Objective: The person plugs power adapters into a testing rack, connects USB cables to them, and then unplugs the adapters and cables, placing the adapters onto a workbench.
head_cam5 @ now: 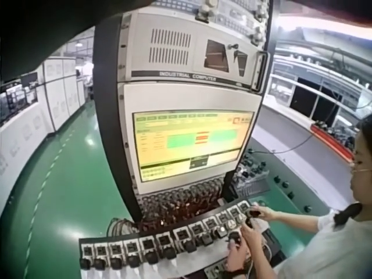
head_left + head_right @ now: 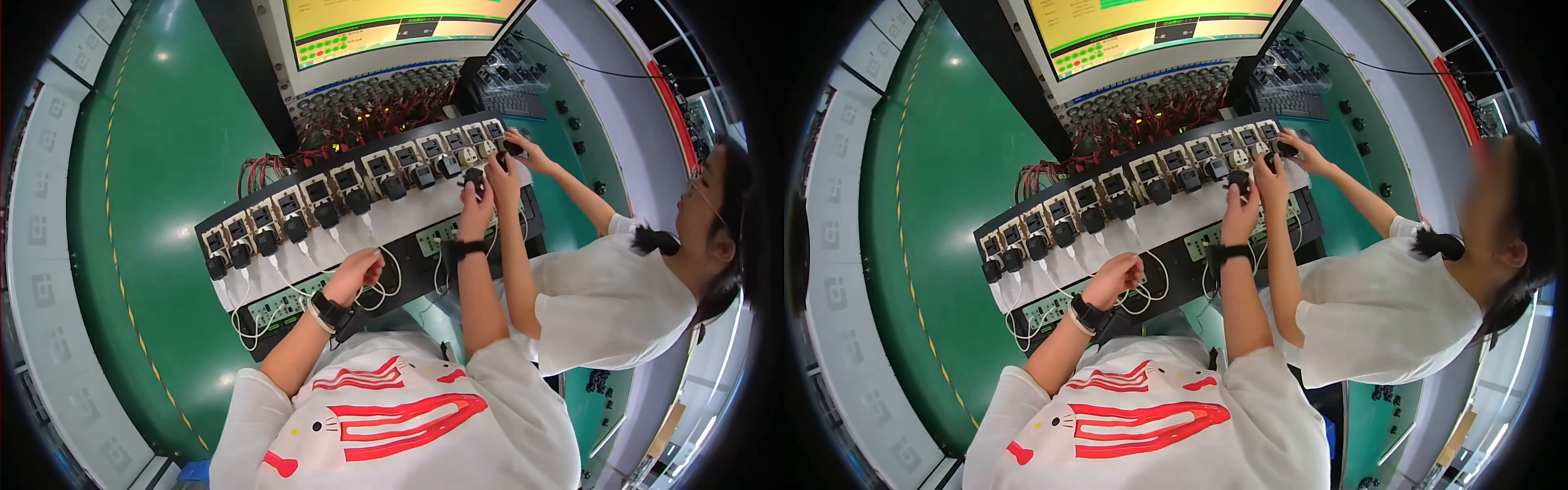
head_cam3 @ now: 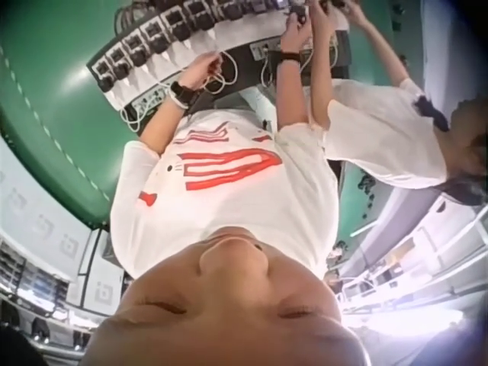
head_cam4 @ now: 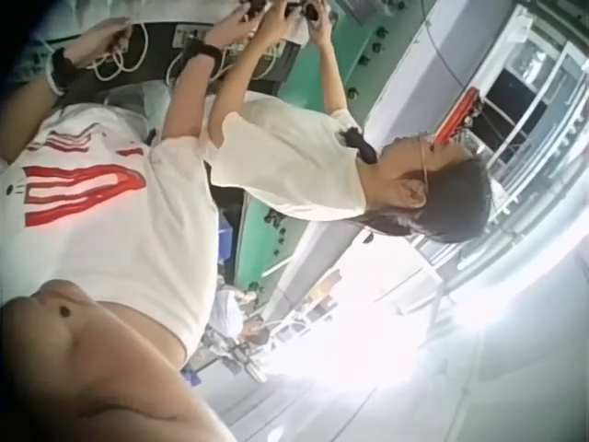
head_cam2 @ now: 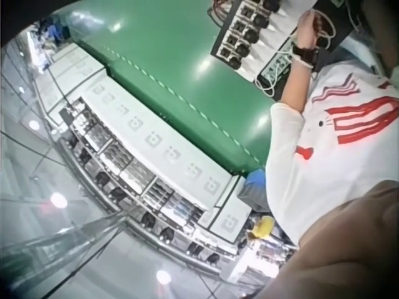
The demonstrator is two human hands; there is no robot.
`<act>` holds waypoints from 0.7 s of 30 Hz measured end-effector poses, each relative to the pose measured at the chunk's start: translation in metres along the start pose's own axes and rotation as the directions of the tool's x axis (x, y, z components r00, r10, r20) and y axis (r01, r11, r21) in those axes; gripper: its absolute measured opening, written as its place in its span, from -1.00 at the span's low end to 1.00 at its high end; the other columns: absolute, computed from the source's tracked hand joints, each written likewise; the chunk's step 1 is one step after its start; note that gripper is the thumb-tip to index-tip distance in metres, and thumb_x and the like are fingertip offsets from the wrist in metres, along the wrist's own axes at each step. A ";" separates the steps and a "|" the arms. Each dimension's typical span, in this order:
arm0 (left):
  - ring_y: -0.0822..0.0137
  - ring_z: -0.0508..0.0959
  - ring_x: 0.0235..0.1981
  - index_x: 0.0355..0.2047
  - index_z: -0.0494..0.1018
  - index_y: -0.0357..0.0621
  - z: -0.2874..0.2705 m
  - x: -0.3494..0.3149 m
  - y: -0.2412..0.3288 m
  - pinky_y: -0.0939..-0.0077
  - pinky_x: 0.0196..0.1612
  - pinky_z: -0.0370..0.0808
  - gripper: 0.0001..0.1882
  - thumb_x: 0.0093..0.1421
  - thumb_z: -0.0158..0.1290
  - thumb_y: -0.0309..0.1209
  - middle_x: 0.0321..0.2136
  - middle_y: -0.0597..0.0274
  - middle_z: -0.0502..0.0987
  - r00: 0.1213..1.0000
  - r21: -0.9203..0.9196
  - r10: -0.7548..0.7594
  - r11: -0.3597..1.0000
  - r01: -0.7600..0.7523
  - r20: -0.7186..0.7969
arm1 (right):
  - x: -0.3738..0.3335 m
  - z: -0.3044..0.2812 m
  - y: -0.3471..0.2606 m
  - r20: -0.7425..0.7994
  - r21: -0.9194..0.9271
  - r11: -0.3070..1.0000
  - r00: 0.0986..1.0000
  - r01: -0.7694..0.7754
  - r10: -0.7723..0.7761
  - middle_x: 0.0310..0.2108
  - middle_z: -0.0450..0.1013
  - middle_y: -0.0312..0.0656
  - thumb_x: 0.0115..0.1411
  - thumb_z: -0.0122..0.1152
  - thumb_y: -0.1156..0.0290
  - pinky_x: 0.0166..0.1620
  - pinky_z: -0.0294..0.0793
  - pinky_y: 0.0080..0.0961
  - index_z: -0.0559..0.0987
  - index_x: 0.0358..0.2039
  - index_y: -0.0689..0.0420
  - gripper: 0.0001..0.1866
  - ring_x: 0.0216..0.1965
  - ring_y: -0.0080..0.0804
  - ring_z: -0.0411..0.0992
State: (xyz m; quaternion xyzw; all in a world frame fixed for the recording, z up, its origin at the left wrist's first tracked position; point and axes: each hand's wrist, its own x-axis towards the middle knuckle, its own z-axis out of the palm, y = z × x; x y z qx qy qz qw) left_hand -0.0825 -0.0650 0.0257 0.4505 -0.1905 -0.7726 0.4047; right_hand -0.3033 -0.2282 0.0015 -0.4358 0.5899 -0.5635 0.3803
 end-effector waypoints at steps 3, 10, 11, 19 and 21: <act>0.50 0.35 -0.51 -0.43 0.38 -0.11 -0.018 -0.010 -0.011 0.64 -0.43 0.29 -0.79 0.26 -0.13 -0.27 -0.53 0.38 0.37 0.995 -0.016 0.013 1.000 -0.015 -0.099 | 0.030 0.011 0.021 -0.117 -0.043 0.999 0.993 -0.004 -0.001 -0.12 0.39 -0.13 0.18 0.13 0.40 -0.18 0.41 -0.55 0.32 0.09 0.28 -0.52 -0.23 -0.47 0.40; 0.54 0.33 -0.51 -0.44 0.37 -0.07 -0.044 -0.036 -0.028 0.64 -0.41 0.28 -0.83 0.22 -0.11 -0.29 -0.56 0.42 0.36 0.969 -0.035 -0.018 0.999 0.009 -0.247 | 0.094 -0.007 0.054 -0.107 -0.571 0.813 0.973 0.109 -0.206 -0.10 0.36 -0.05 0.15 0.17 0.36 -0.22 0.44 -0.41 0.31 0.14 0.13 -0.47 -0.21 -0.25 0.43; 0.54 0.33 -0.51 -0.44 0.37 -0.07 -0.046 -0.039 -0.029 0.64 -0.41 0.28 -0.83 0.22 -0.11 -0.29 -0.56 0.42 0.36 0.966 -0.038 -0.017 0.999 0.008 -0.256 | 0.092 -0.004 0.044 -0.013 -0.764 0.631 0.973 0.138 -0.229 -0.13 0.38 -0.02 0.14 0.18 0.33 -0.18 0.42 -0.33 0.32 0.14 0.10 -0.46 -0.20 -0.14 0.42; 0.54 0.30 -0.51 -0.44 0.35 -0.08 -0.039 -0.042 -0.024 0.63 -0.40 0.27 -0.85 0.23 -0.12 -0.33 -0.53 0.42 0.35 0.972 -0.055 0.031 0.997 -0.045 -0.233 | 0.083 -0.005 0.010 0.179 -0.836 0.503 0.976 0.218 -0.125 -0.23 0.37 0.07 0.15 0.13 0.21 -0.18 0.40 -0.19 0.37 0.08 0.05 -0.52 -0.23 0.05 0.39; 0.54 0.29 -0.51 -0.44 0.34 -0.08 -0.034 -0.039 -0.018 0.63 -0.40 0.27 -0.85 0.24 -0.13 -0.34 -0.52 0.41 0.35 0.976 -0.032 0.035 0.999 -0.042 -0.214 | 0.086 -0.005 0.016 0.125 -0.835 0.530 0.989 0.151 -0.084 -0.21 0.37 0.08 0.14 0.14 0.22 -0.18 0.40 -0.19 0.37 0.07 0.05 -0.52 -0.23 0.06 0.39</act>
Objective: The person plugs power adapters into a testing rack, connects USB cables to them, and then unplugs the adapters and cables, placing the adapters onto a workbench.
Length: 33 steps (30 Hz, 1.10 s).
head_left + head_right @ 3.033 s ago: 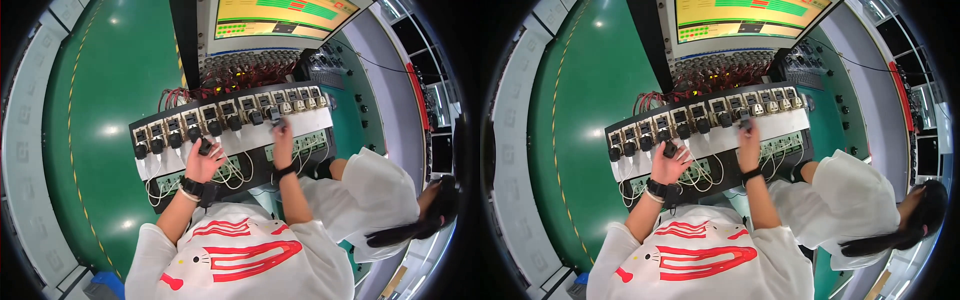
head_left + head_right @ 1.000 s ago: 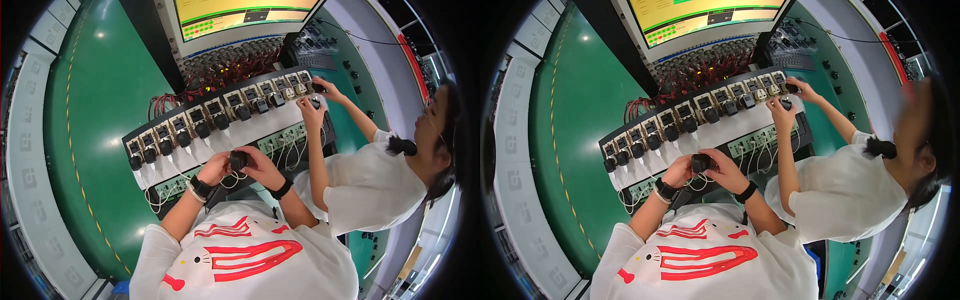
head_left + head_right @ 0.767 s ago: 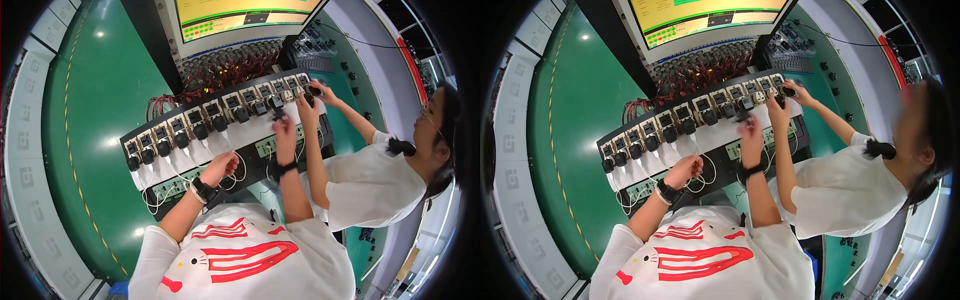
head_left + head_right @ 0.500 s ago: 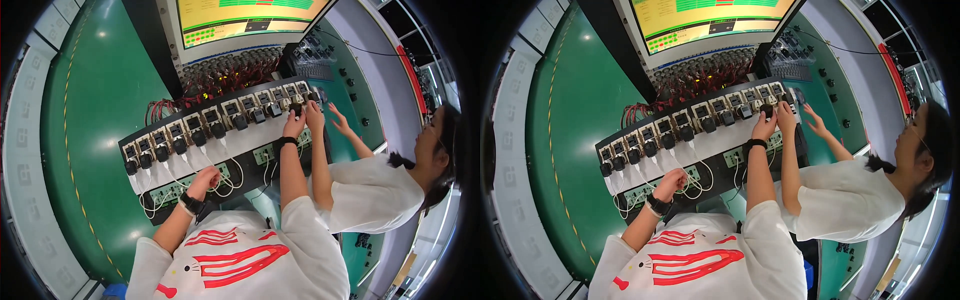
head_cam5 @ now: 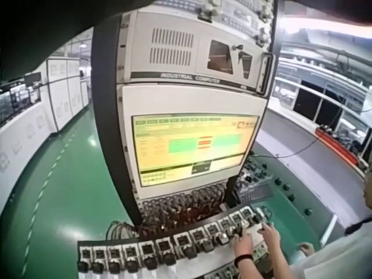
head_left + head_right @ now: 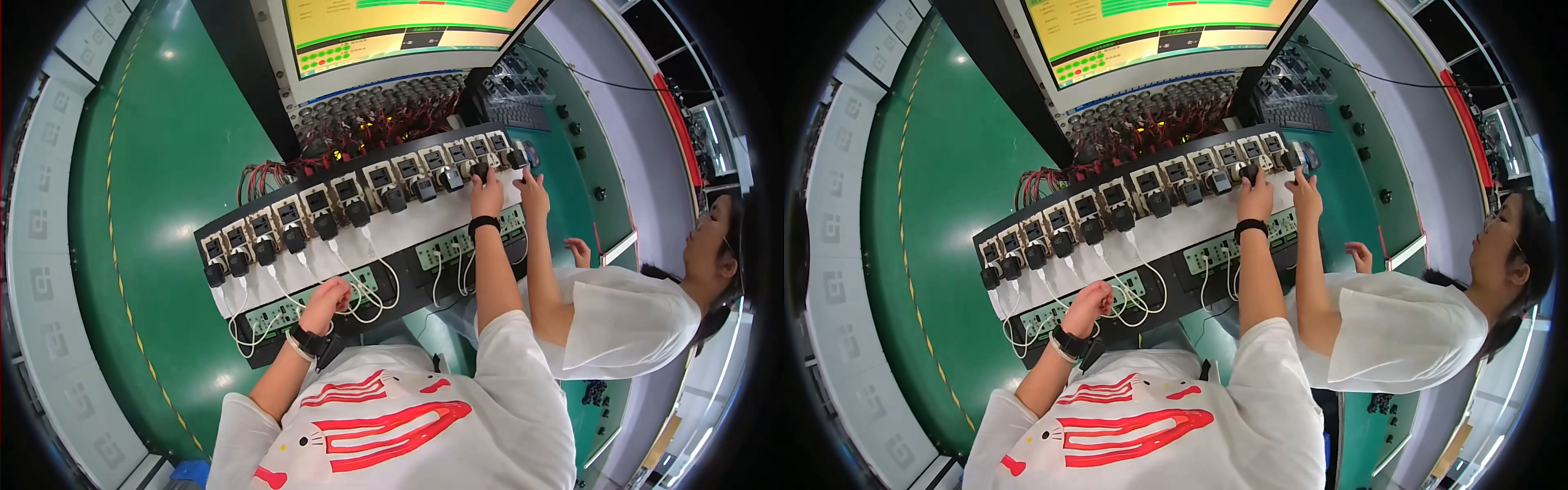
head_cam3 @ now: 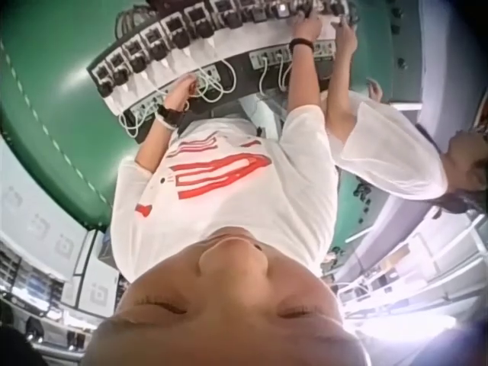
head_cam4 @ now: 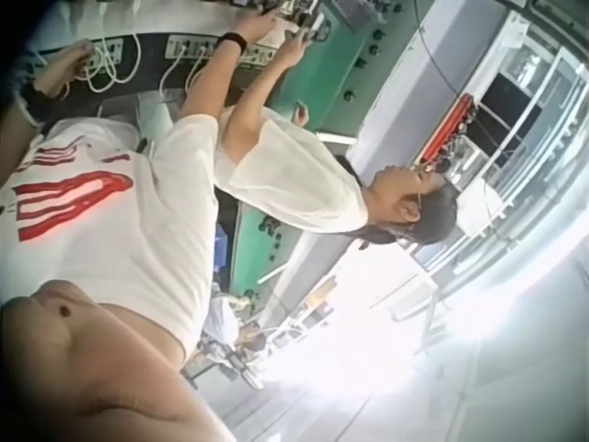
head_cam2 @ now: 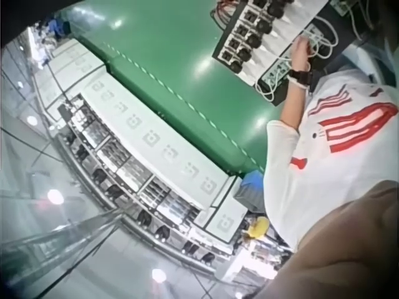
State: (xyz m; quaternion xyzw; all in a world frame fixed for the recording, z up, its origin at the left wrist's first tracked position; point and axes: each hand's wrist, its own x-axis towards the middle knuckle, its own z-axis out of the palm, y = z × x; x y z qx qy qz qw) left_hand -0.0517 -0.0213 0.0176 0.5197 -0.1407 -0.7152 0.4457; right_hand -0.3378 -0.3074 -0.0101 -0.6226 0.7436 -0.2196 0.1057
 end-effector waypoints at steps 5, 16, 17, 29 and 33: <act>0.53 0.29 -0.51 -0.44 0.34 -0.10 0.009 0.007 0.005 0.63 -0.40 0.26 -0.86 0.23 -0.14 -0.36 -0.52 0.40 0.34 0.999 0.042 0.019 0.999 -0.020 0.043 | 0.002 0.007 -0.009 -0.001 -0.148 0.989 1.000 0.002 -0.002 -0.16 0.35 0.07 0.09 0.18 0.23 -0.17 0.42 -0.15 0.35 0.07 0.02 -0.48 -0.20 0.05 0.39; 0.50 0.34 -0.52 -0.43 0.35 -0.14 0.005 0.013 0.026 0.63 -0.41 0.29 -0.86 0.22 -0.12 -0.37 -0.55 0.36 0.36 0.997 0.118 0.051 0.991 -0.057 0.054 | -0.205 -0.017 0.009 0.065 0.594 0.798 0.995 -0.103 0.080 -0.22 0.29 -0.05 0.14 0.06 0.48 -0.14 0.36 -0.45 0.26 0.00 0.27 -0.59 -0.24 -0.31 0.31; 0.50 0.34 -0.52 -0.43 0.36 -0.14 0.007 0.018 0.036 0.63 -0.42 0.29 -0.86 0.22 -0.12 -0.37 -0.55 0.37 0.37 0.994 0.154 0.095 0.983 -0.103 0.061 | -0.232 -0.014 0.017 0.076 0.579 0.815 0.997 -0.033 -0.013 -0.26 0.30 -0.11 0.13 0.05 0.52 -0.15 0.37 -0.47 0.23 0.03 0.23 -0.56 -0.27 -0.36 0.32; 0.04 0.50 -0.19 -0.22 0.46 -0.27 0.074 0.167 0.102 0.28 -0.09 0.42 -0.66 0.07 0.08 -0.28 -0.31 -0.03 0.52 0.697 0.823 0.586 0.087 -0.562 0.414 | -0.207 -0.187 -0.067 0.454 0.452 0.875 0.801 0.171 -0.391 -0.36 0.37 -0.25 0.11 0.05 0.52 -0.15 0.31 -0.56 0.43 -0.21 0.18 -0.80 -0.27 -0.43 0.34; -0.02 0.43 -0.03 -0.06 0.44 -0.22 0.069 0.191 0.097 0.21 0.04 0.35 -0.57 0.10 0.05 -0.25 -0.10 -0.05 0.48 0.886 0.913 0.315 0.115 -0.391 0.340 | -0.195 -0.190 -0.086 0.152 0.735 0.655 0.898 0.177 -0.412 -0.49 0.28 -0.31 0.17 -0.02 0.48 -0.35 0.26 -0.57 0.39 -0.31 0.21 -0.91 -0.50 -0.53 0.23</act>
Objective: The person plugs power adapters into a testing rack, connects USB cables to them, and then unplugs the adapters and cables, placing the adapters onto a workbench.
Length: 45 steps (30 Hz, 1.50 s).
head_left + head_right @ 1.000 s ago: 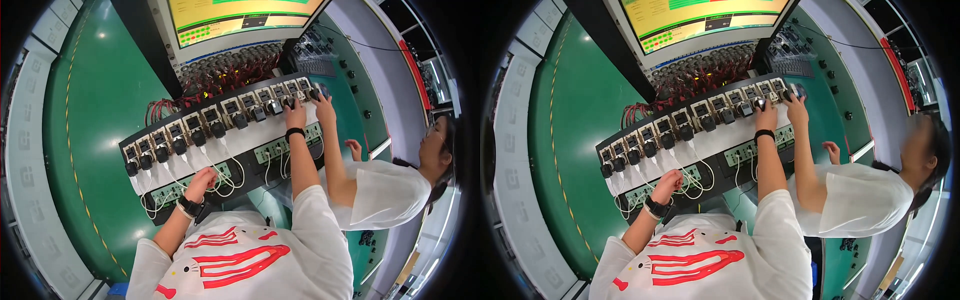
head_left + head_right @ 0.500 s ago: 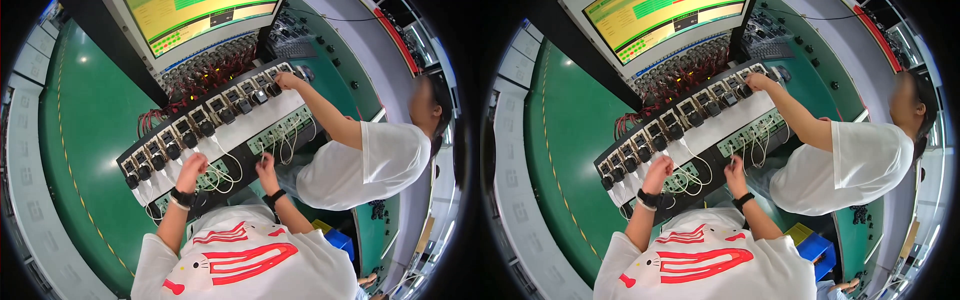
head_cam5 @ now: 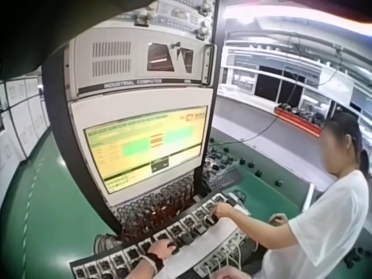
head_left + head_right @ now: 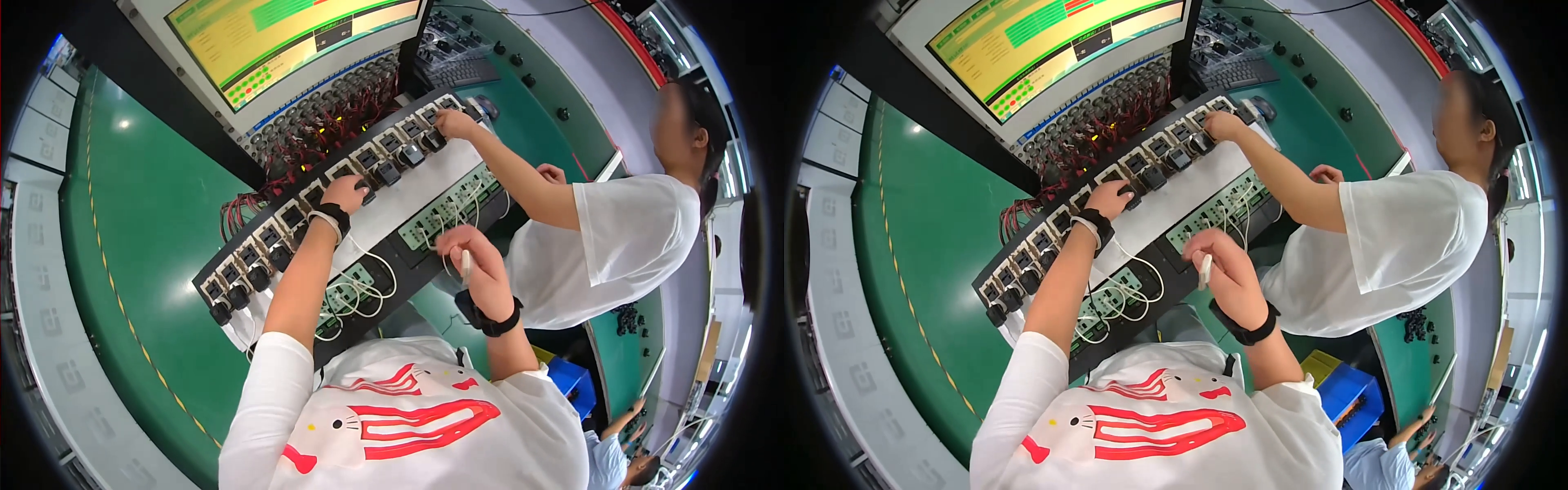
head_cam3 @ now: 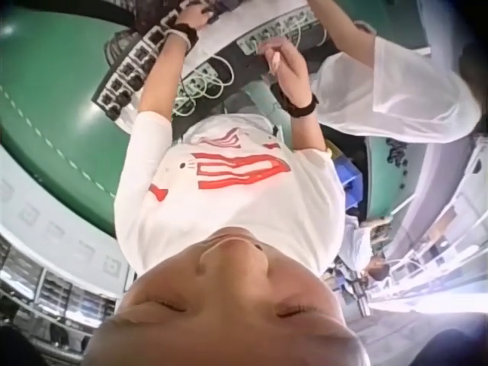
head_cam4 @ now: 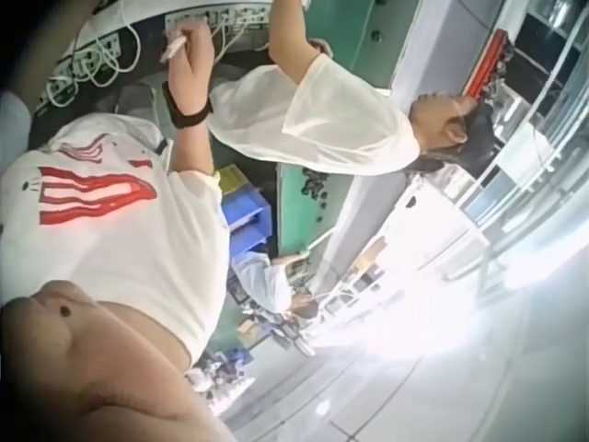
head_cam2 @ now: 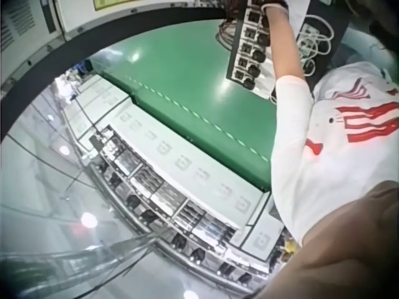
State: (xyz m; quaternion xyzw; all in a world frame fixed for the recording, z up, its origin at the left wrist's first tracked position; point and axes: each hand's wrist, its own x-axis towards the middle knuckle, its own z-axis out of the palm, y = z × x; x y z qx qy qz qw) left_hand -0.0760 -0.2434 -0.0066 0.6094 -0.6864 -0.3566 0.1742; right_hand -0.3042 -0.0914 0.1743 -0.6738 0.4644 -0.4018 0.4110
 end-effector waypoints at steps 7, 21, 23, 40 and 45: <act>-0.01 0.43 -0.02 -0.03 0.45 -0.16 -0.002 0.003 0.005 0.22 0.05 0.34 -0.56 0.09 0.07 -0.25 -0.06 -0.06 0.46 0.998 0.019 -0.051 0.999 0.051 0.042 | 0.043 0.058 0.098 0.258 0.745 0.465 0.850 -0.478 0.459 -0.56 0.15 -0.47 0.28 -0.08 0.10 -0.54 0.07 -0.71 0.41 -0.32 0.12 -0.68 -0.57 -0.72 0.09; -0.04 0.46 -0.08 -0.05 0.46 -0.12 -0.003 0.002 0.010 0.23 0.00 0.38 -0.59 0.08 0.10 -0.30 -0.15 -0.11 0.49 0.996 0.021 -0.084 0.996 0.084 0.005 | 0.066 0.145 0.201 -0.128 0.120 0.882 0.874 -0.456 0.469 -0.52 0.35 0.00 0.29 -0.11 0.25 -0.31 0.31 -0.30 0.35 -0.39 0.21 -0.73 -0.41 -0.06 0.34; -0.04 0.46 -0.09 -0.05 0.46 -0.12 -0.003 0.002 0.011 0.23 -0.01 0.38 -0.59 0.07 0.10 -0.30 -0.15 -0.11 0.49 0.995 0.004 -0.097 0.995 0.097 0.024 | 0.068 0.142 0.200 -0.110 0.072 0.892 0.885 -0.447 0.453 -0.49 0.37 0.11 0.28 -0.10 0.26 -0.30 0.32 -0.19 0.34 -0.39 0.23 -0.73 -0.37 0.15 0.35; -0.04 0.48 -0.11 -0.06 0.48 -0.07 -0.001 0.005 0.012 0.22 -0.03 0.39 -0.61 0.08 0.10 -0.28 -0.17 -0.10 0.51 0.991 0.015 -0.119 0.993 0.118 0.068 | 0.074 0.116 0.198 -0.132 -0.051 0.913 0.909 -0.405 0.396 -0.38 0.41 0.09 0.20 0.01 0.26 -0.22 0.31 -0.14 0.40 -0.34 0.23 -0.74 -0.27 0.09 0.37; -0.03 0.47 -0.08 -0.05 0.47 -0.08 -0.005 0.002 0.012 0.22 -0.01 0.39 -0.60 0.09 0.08 -0.27 -0.13 -0.06 0.50 0.992 0.032 -0.117 0.993 0.115 0.040 | 0.013 0.054 0.172 -0.576 -0.396 0.841 0.813 -0.369 0.086 -0.19 0.31 0.08 0.09 0.09 0.42 -0.04 0.24 -0.19 0.34 -0.16 0.26 -0.68 -0.11 0.01 0.27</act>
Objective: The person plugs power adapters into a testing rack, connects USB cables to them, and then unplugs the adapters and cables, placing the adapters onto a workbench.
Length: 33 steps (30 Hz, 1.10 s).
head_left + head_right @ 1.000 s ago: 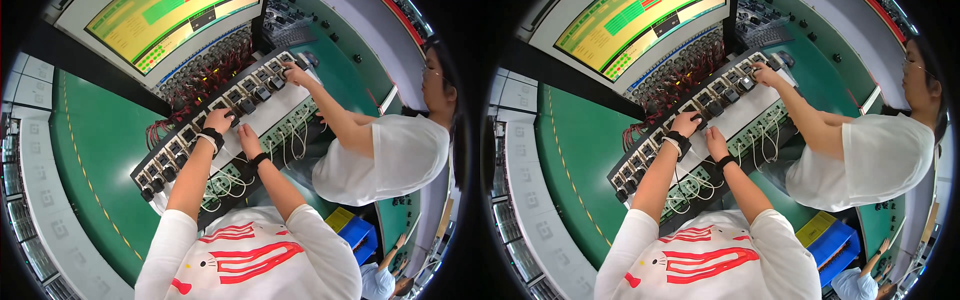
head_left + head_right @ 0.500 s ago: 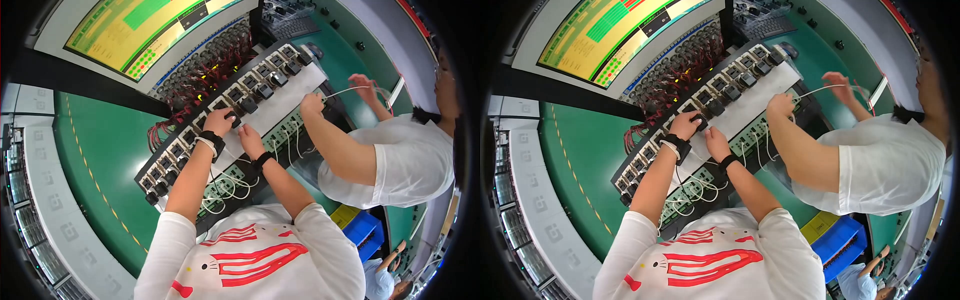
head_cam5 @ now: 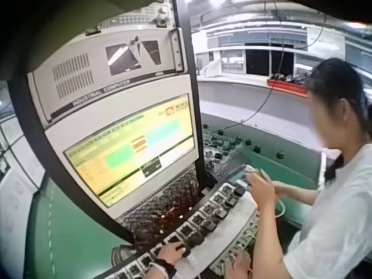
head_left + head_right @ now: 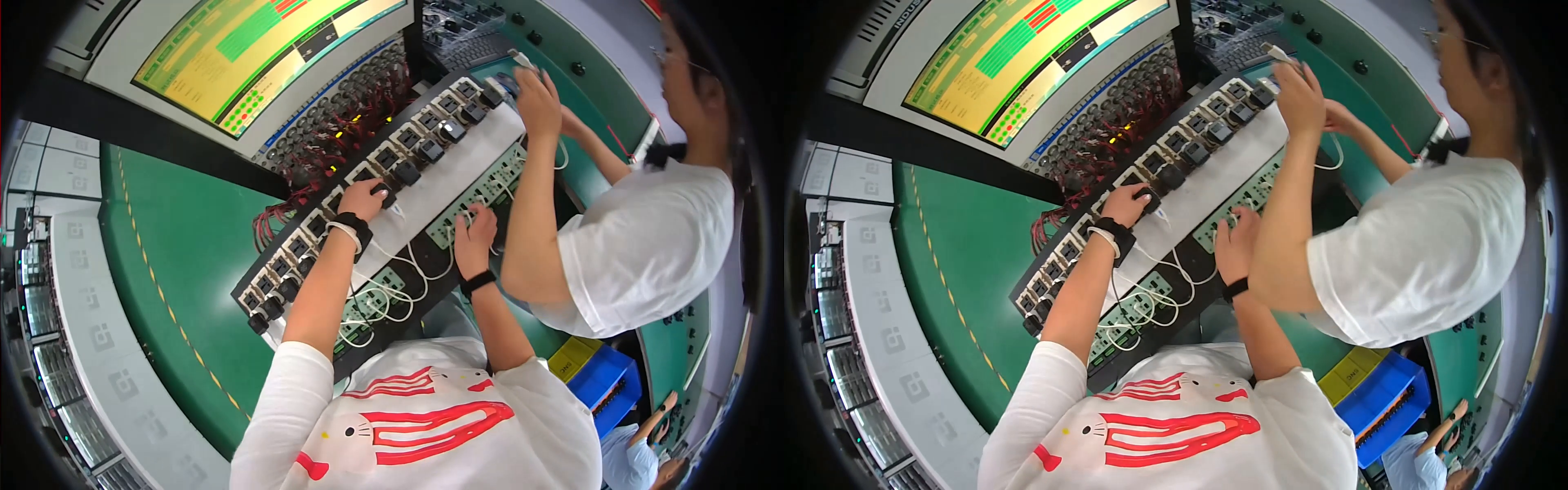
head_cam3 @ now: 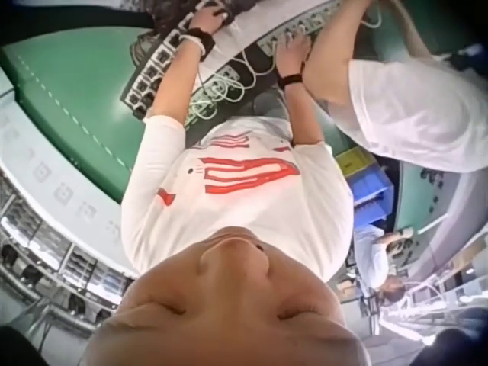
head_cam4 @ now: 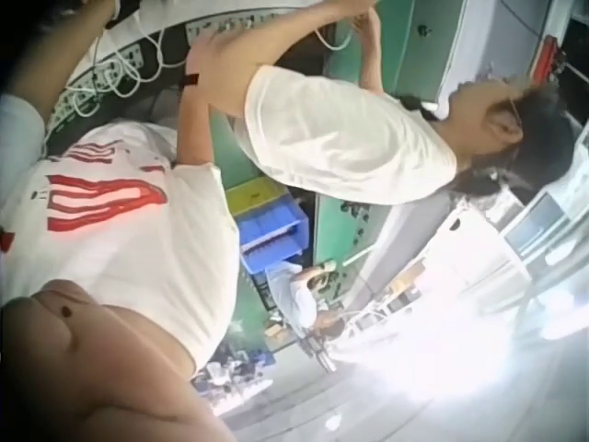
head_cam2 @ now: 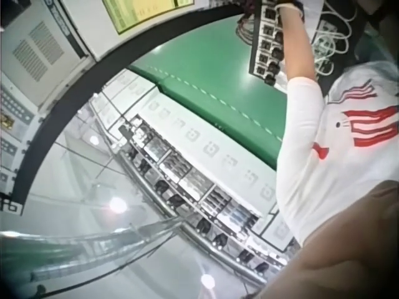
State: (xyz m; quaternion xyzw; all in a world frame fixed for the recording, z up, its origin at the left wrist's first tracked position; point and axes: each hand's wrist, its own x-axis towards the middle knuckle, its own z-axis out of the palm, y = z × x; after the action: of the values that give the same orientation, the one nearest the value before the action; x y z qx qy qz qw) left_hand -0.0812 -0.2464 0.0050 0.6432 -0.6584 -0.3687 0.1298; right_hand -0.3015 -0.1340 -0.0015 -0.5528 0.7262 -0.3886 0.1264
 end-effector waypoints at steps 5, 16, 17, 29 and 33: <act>-0.04 0.46 -0.06 0.04 0.38 -0.17 -0.005 0.004 0.009 0.23 0.02 0.37 -0.51 0.09 0.07 -0.30 -0.11 -0.09 0.48 0.994 0.034 -0.005 0.999 0.001 0.108 | -0.056 -0.044 0.039 0.704 0.452 0.750 0.709 -0.482 0.031 -0.42 0.36 -0.30 0.04 -0.15 0.65 -0.22 0.37 -0.60 0.35 -0.19 0.18 -0.71 -0.32 -0.52 0.36; -0.02 0.41 0.02 0.10 0.32 -0.15 0.018 0.043 0.044 0.23 0.09 0.32 -0.48 0.14 0.05 -0.26 0.01 -0.03 0.42 0.998 0.057 0.048 0.997 -0.050 0.048 | -0.004 -0.112 -0.066 0.630 0.381 0.869 0.600 0.314 -0.493 -0.41 0.41 -0.11 -0.01 0.07 0.56 -0.27 0.37 -0.26 0.53 -0.38 0.16 -0.85 -0.35 -0.10 0.35; -0.01 0.41 0.02 0.08 0.35 -0.14 0.016 0.045 0.047 0.23 0.09 0.32 -0.51 0.14 0.06 -0.28 0.01 -0.02 0.42 0.996 0.074 0.048 0.996 -0.054 0.075 | -0.006 -0.103 -0.056 0.693 0.209 0.916 0.609 0.341 -0.385 -0.35 0.40 -0.11 -0.02 0.07 0.56 -0.24 0.38 -0.28 0.51 -0.30 0.14 -0.78 -0.30 -0.12 0.35; 0.03 0.43 -0.01 0.01 0.42 -0.06 0.019 0.043 0.051 0.23 0.06 0.35 -0.56 0.10 0.08 -0.28 -0.04 0.02 0.46 0.999 0.064 0.030 0.997 -0.032 0.031 | 0.000 -0.032 -0.049 0.756 0.188 0.804 0.439 0.564 -0.485 -0.52 0.43 -0.17 -0.06 0.13 0.48 -0.20 0.36 -0.21 0.48 -0.52 0.12 -0.95 -0.33 -0.15 0.42; 0.03 0.44 -0.02 0.01 0.43 -0.09 0.014 0.042 0.045 0.25 0.06 0.35 -0.55 0.09 0.09 -0.27 -0.05 -0.01 0.47 0.996 0.045 0.076 0.996 -0.078 0.044 | 0.044 -0.098 -0.108 0.729 0.464 0.852 0.441 0.244 -0.524 -0.58 0.40 -0.17 0.06 0.15 0.43 -0.40 0.35 -0.38 0.47 -0.41 0.15 -0.91 -0.48 -0.22 0.40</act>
State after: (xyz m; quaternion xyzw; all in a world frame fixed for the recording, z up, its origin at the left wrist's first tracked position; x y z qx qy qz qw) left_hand -0.1300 -0.2858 0.0123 0.6123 -0.6936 -0.3617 0.1148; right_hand -0.3014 -0.1415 0.1505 -0.7955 0.3630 -0.1970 0.4435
